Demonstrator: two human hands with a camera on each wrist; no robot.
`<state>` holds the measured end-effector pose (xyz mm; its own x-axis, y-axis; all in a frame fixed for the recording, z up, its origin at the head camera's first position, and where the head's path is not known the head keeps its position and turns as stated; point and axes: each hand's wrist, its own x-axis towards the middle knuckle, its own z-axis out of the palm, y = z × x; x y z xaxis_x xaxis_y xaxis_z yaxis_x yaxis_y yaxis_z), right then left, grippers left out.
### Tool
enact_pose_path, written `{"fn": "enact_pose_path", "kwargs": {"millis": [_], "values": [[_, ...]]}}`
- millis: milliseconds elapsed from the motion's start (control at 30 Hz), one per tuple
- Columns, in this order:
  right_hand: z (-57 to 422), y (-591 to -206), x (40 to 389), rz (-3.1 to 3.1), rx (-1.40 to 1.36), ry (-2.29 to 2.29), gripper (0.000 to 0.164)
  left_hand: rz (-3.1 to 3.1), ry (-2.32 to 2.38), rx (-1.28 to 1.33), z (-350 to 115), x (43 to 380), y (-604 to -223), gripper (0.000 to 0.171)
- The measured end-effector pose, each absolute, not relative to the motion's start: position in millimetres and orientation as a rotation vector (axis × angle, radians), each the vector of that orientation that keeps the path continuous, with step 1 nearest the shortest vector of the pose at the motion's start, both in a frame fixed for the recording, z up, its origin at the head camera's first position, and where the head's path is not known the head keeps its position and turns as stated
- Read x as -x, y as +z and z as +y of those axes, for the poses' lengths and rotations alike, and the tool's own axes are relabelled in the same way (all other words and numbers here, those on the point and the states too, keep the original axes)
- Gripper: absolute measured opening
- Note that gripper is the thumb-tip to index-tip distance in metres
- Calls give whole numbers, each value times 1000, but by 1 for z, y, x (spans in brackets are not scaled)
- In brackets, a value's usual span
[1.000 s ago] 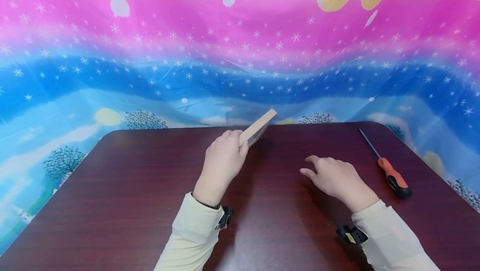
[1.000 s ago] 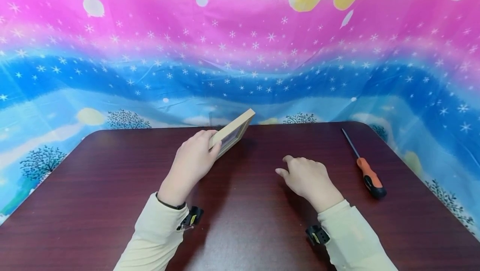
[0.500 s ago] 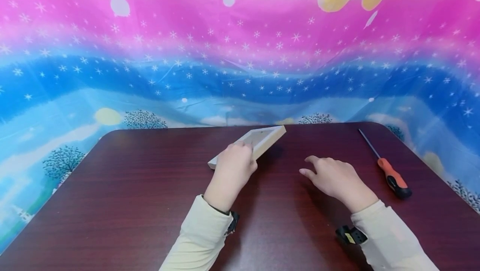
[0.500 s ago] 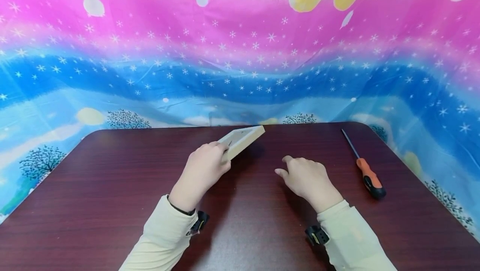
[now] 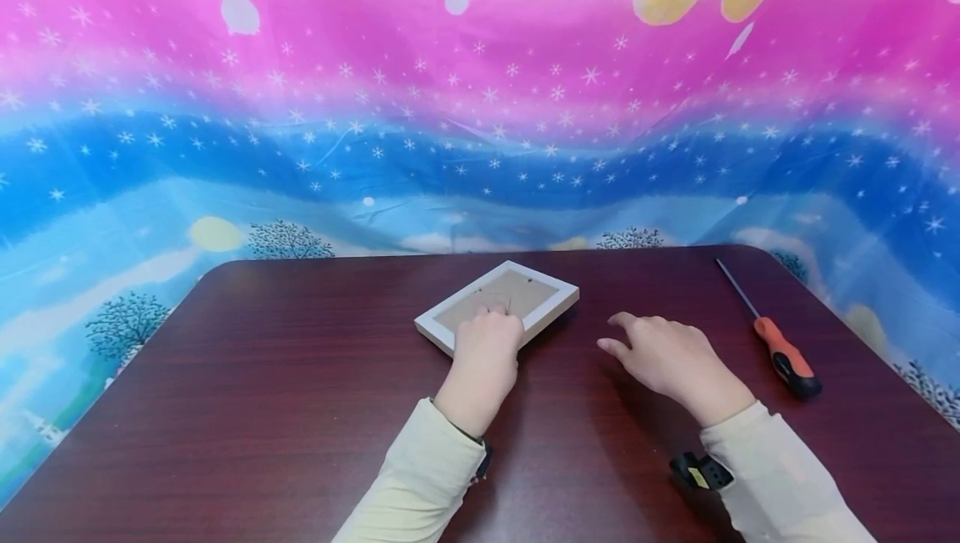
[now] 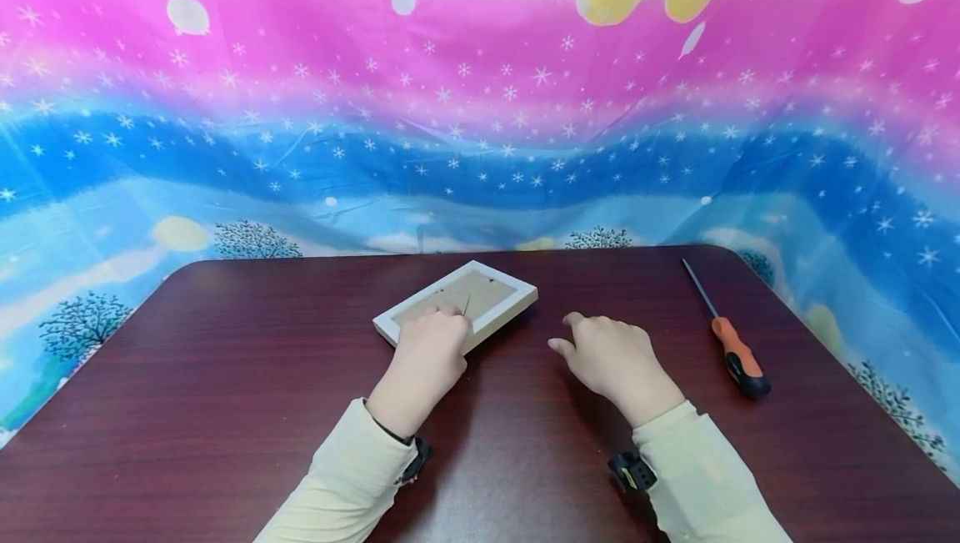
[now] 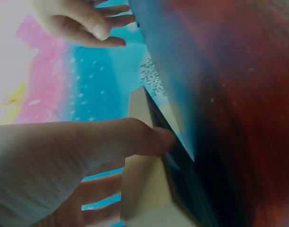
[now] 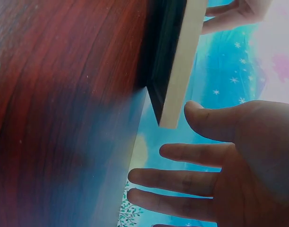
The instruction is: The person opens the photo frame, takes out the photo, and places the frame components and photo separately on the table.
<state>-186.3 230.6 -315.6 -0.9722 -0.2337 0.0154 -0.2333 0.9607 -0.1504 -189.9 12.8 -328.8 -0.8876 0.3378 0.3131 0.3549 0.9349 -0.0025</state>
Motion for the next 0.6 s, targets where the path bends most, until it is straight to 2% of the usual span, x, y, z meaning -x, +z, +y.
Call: {"fn": "enact_pose_path", "kwargs": {"millis": [367,600], "values": [[230,-317,186,3098,360,-233,47,-2819,47,468,21,191,-338,26],[230,-317,186,3101,365,-240,47,-2814,-30,453,16,194,-339,21]]}}
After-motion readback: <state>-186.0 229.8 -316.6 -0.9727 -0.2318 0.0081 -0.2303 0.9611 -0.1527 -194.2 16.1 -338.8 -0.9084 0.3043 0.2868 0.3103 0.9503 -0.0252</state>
